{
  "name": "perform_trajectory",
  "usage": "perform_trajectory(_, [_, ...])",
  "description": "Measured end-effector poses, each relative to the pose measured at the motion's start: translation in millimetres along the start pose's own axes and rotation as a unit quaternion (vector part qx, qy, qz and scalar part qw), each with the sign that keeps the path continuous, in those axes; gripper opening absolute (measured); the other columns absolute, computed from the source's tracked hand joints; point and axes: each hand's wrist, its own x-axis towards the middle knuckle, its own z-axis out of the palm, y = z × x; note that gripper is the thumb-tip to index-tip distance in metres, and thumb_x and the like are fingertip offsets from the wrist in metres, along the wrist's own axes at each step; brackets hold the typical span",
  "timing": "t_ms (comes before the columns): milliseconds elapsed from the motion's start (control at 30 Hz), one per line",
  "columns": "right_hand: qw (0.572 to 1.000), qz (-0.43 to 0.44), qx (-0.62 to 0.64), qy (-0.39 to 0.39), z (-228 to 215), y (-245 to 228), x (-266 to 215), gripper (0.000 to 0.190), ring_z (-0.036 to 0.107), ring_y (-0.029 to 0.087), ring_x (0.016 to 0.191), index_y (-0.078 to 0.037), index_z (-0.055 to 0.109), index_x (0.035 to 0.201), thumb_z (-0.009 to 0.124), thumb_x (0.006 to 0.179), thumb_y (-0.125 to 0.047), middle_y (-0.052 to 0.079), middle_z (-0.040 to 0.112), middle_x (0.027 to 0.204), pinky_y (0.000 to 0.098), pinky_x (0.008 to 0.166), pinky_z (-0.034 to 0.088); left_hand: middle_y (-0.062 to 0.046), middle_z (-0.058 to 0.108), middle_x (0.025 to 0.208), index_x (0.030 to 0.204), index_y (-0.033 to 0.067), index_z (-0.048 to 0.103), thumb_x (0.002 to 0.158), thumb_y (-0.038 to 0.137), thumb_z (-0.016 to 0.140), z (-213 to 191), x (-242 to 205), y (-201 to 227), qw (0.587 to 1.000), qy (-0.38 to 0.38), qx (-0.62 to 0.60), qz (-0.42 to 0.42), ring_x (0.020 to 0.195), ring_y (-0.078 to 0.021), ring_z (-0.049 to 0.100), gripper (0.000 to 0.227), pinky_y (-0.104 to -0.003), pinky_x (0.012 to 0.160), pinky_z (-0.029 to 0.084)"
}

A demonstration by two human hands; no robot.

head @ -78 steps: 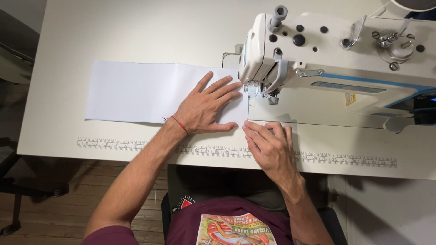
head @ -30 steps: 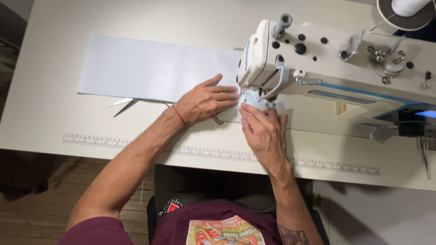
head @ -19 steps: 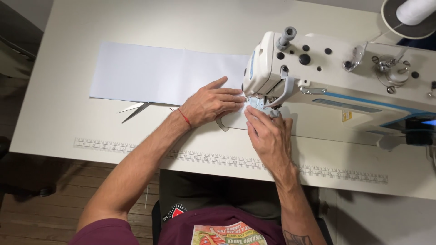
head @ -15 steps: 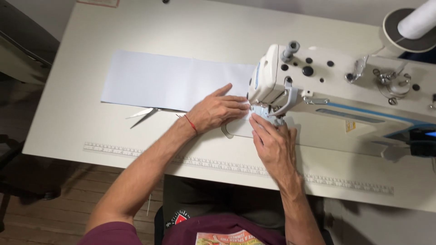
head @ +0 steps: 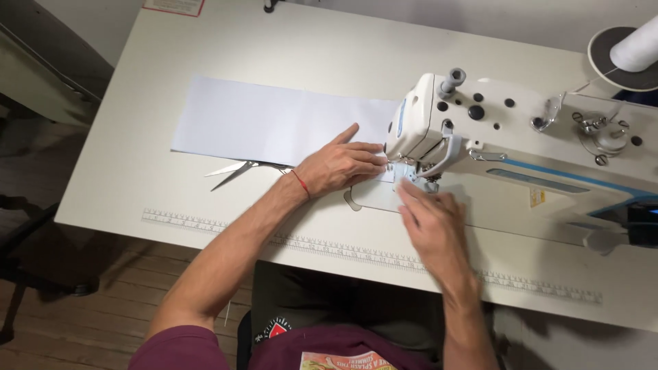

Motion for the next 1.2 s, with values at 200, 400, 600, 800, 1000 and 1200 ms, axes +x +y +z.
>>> perform_trajectory(200, [0.977,-0.023,-0.074,0.201,-43.0,90.0,-75.9,0.034,0.076,0.038,0.131,0.001,0.088,0.150,0.092,0.116,0.005,0.019,0.085,0.147,0.0527,0.127,0.052,0.005,0.083,0.148,0.141,0.0206,0.085,0.120,0.025,0.071,7.6,-4.3,-18.3,1.000,-0.016,-0.009,0.023,0.157,-0.0252,0.064,0.026,-0.072,0.142,0.015])
perform_trajectory(400, [0.930,0.053,-0.224,0.287,-71.3,134.3,-134.9,0.043,0.071,0.056,0.151,0.017,0.091,0.155,0.089,0.113,0.011,0.035,0.083,0.157,0.0613,0.127,0.047,-0.006,0.083,0.148,0.140,0.0185,0.085,0.113,0.029,0.078,-5.5,5.9,-19.7,0.998,-0.045,-0.050,0.002,0.154,-0.0303,0.066,0.030,-0.077,0.140,0.014])
perform_trajectory(600, [0.949,0.057,-0.143,0.274,-66.5,130.6,-130.5,0.060,0.053,0.064,0.166,0.024,0.067,0.170,0.083,0.113,0.015,0.044,0.062,0.172,0.0717,0.135,0.046,-0.003,0.086,0.142,0.137,0.0159,0.086,0.119,0.026,0.072,-9.3,11.8,-27.8,0.998,-0.020,-0.040,0.036,0.154,-0.0284,0.067,0.025,-0.069,0.140,0.019])
perform_trajectory(800, [0.950,0.071,-0.132,0.276,-63.7,129.5,-128.9,0.062,0.049,0.062,0.168,0.023,0.063,0.173,0.081,0.115,0.013,0.043,0.057,0.175,0.0713,0.137,0.045,-0.004,0.087,0.135,0.127,0.0124,0.087,0.121,0.024,0.070,-12.1,17.7,-31.5,0.999,-0.014,-0.032,0.042,0.149,-0.0302,0.071,0.021,-0.068,0.137,0.024])
perform_trajectory(1000, [0.950,0.074,-0.135,0.271,-62.2,130.1,-127.3,0.064,0.050,0.060,0.167,0.023,0.062,0.173,0.082,0.112,0.013,0.041,0.056,0.174,0.0697,0.136,0.047,-0.003,0.085,0.136,0.122,0.0133,0.085,0.120,0.017,0.071,-9.3,18.8,-41.0,0.998,-0.030,-0.032,0.037,0.153,-0.0303,0.069,0.014,-0.070,0.140,0.020])
perform_trajectory(1200, [0.942,0.080,-0.177,0.273,-55.2,144.4,-137.1,0.052,0.069,0.052,0.154,0.018,0.078,0.159,0.085,0.107,0.011,0.035,0.074,0.160,0.0599,0.125,0.047,-0.003,0.086,0.135,0.119,0.0132,0.085,0.119,0.016,0.073,-10.0,21.3,-40.8,0.998,-0.027,-0.028,0.040,0.154,-0.0311,0.068,0.012,-0.071,0.139,0.020])
